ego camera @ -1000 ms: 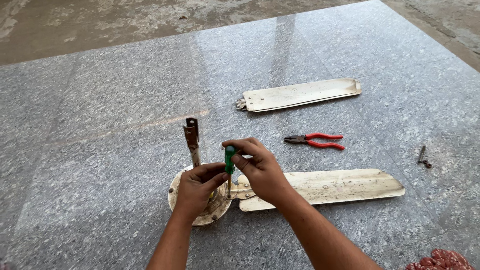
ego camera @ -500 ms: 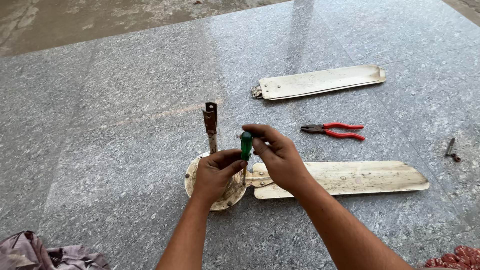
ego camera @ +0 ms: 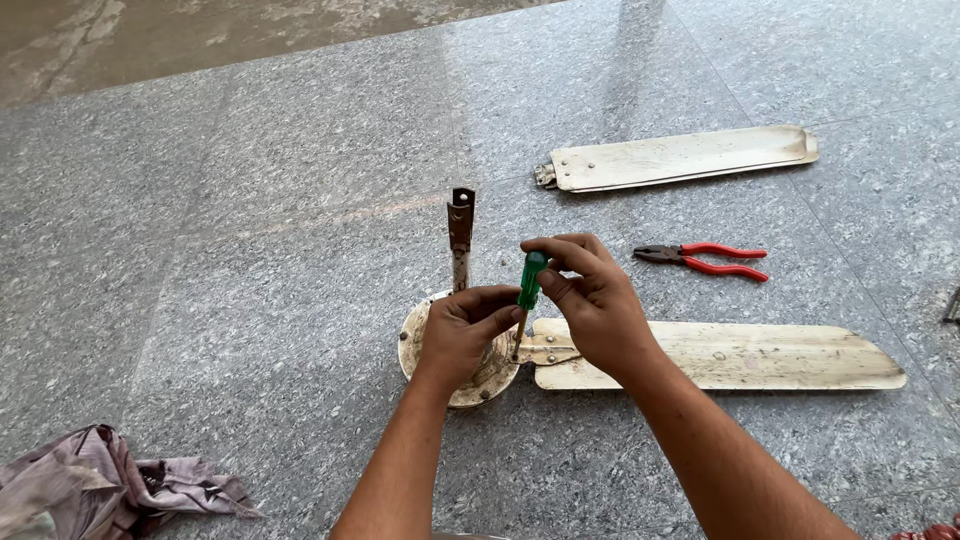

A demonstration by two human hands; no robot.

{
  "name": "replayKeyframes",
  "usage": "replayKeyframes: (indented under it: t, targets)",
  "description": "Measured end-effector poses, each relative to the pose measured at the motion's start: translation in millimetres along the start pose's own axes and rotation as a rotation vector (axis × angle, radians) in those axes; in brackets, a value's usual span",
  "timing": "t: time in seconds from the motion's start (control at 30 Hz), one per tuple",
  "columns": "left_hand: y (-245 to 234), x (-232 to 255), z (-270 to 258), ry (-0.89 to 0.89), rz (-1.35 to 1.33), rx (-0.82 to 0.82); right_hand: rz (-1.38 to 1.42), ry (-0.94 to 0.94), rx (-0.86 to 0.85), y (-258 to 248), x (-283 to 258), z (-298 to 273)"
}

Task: The person uses a screwdriver to tighten screws on a ceiling fan blade attached to the fan hub. They adjust the blade and repeatedly tighten the fasteners while seated on the floor.

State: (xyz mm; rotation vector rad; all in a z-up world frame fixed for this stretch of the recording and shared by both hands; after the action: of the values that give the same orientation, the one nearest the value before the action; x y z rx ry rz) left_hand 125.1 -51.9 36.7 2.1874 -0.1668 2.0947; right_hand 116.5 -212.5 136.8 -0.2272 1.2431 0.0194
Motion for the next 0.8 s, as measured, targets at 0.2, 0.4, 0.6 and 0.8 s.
replayKeyframes:
  t: [0.2,0.4,0.6,0.8]
  targets:
    - [-2,2,-1,0.001,0.029,0.014,-0.003,0.019,-0.008,2,0,0]
    - [0,3,-1,-0.012,0.05,0.007,-0.041,0.058,0.048,-4,6,1]
    - [1,1,-2,-0.034,0.052,-0.001,0.079,0.073,0.001,3,5,-1]
    - [-1,-2,-2,-0.031,0.037,-0.006,-0.006,-0.052,-0.042,9,-15,-1]
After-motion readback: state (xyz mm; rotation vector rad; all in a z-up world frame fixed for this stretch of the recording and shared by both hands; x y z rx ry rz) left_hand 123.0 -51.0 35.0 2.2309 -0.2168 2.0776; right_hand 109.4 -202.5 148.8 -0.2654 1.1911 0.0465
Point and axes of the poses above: each hand's wrist, its own z-axis towards the middle knuckle, its own y-axis out of the palm, x = y × z, the point moved 10 cm from there along z, towards the middle knuckle, and after that the axes turned 7 degrees about z, right-handed, at the moved point
